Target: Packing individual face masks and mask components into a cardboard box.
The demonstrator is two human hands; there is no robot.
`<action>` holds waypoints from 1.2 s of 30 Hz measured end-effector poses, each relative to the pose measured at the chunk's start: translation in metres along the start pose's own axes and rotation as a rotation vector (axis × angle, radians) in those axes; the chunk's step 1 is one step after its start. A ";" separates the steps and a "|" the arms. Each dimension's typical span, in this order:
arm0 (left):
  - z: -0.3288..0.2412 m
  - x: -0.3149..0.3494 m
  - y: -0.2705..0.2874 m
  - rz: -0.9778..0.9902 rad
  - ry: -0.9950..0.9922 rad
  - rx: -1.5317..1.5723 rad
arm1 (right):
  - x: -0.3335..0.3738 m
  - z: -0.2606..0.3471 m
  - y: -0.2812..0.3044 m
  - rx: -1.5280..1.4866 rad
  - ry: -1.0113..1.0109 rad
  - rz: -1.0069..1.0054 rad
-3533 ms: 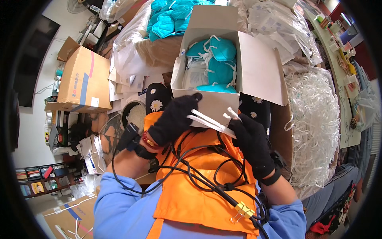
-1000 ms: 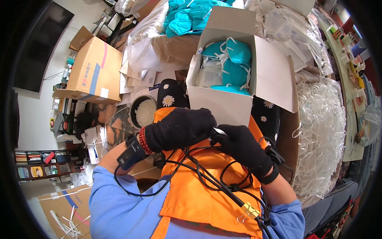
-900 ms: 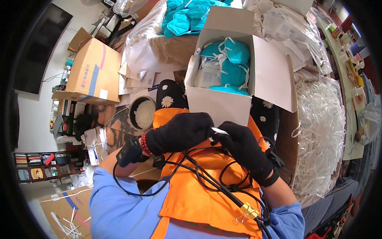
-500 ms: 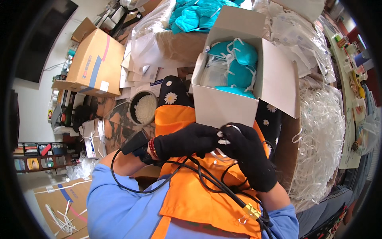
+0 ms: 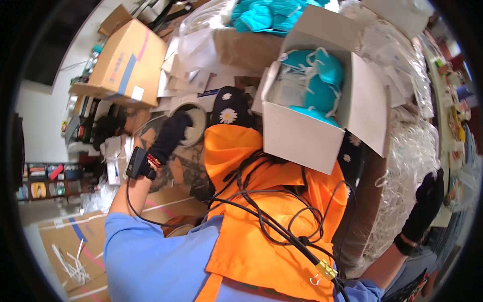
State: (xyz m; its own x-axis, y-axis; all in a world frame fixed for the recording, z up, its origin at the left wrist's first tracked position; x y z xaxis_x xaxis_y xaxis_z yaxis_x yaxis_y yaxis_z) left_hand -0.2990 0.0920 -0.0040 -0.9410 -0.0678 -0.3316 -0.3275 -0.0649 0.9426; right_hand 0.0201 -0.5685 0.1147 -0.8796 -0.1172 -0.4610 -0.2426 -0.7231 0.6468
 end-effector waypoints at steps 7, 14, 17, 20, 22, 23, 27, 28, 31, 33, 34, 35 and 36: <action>0.170 0.102 -0.123 0.376 0.176 -0.557 | -0.049 -0.018 0.032 1.027 0.383 0.028; 0.140 0.074 -0.095 0.449 0.748 -0.127 | -0.041 -0.050 0.062 0.800 0.102 0.272; 0.090 0.016 -0.053 0.424 0.651 -0.104 | -0.050 -0.033 0.062 0.770 -0.068 0.353; 0.066 -0.034 -0.047 0.160 0.341 -0.142 | -0.071 -0.026 0.060 0.987 0.036 0.177; 0.044 -0.076 -0.040 -0.009 0.154 -0.251 | -0.072 0.016 0.032 0.896 0.188 0.159; 0.035 -0.095 -0.030 0.159 0.635 0.330 | -0.072 0.040 0.012 0.798 0.331 0.130; -0.046 -0.182 0.004 -0.070 0.398 0.411 | -0.078 0.084 -0.049 0.413 0.490 0.118; -0.078 -0.202 0.026 -0.245 0.060 0.269 | -0.078 0.103 -0.073 0.320 0.462 0.161; -0.114 -0.248 0.025 -0.220 0.096 0.356 | -0.076 0.166 -0.162 0.148 0.503 0.268; -0.130 -0.275 0.016 -0.230 0.048 0.352 | -0.065 0.202 -0.216 0.037 0.627 0.279; -0.135 -0.283 0.006 -0.251 -0.012 0.240 | -0.061 0.219 -0.244 0.090 0.600 0.362; -0.141 -0.293 -0.005 -0.272 -0.078 0.134 | -0.058 0.231 -0.267 0.151 0.568 0.442; -0.148 -0.305 -0.020 -0.189 -0.108 -0.054 | -0.059 0.235 -0.286 0.209 0.539 0.498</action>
State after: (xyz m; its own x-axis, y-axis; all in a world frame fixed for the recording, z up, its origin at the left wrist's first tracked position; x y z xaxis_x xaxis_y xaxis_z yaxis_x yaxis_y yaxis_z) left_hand 0.0070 -0.0338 0.0728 -0.8678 0.0575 -0.4936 -0.4969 -0.1193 0.8596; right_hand 0.0447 -0.1949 0.0999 -0.5972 -0.7506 -0.2827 0.0108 -0.3600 0.9329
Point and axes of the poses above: each hand's wrist, its own x-axis away from the middle knuckle, its own y-axis out of the back of the hand, z = x × y, the point moved 6 cm from there along -x, towards the middle knuckle, and after that the axes turned 12 degrees about -x, right-handed, at the moved point
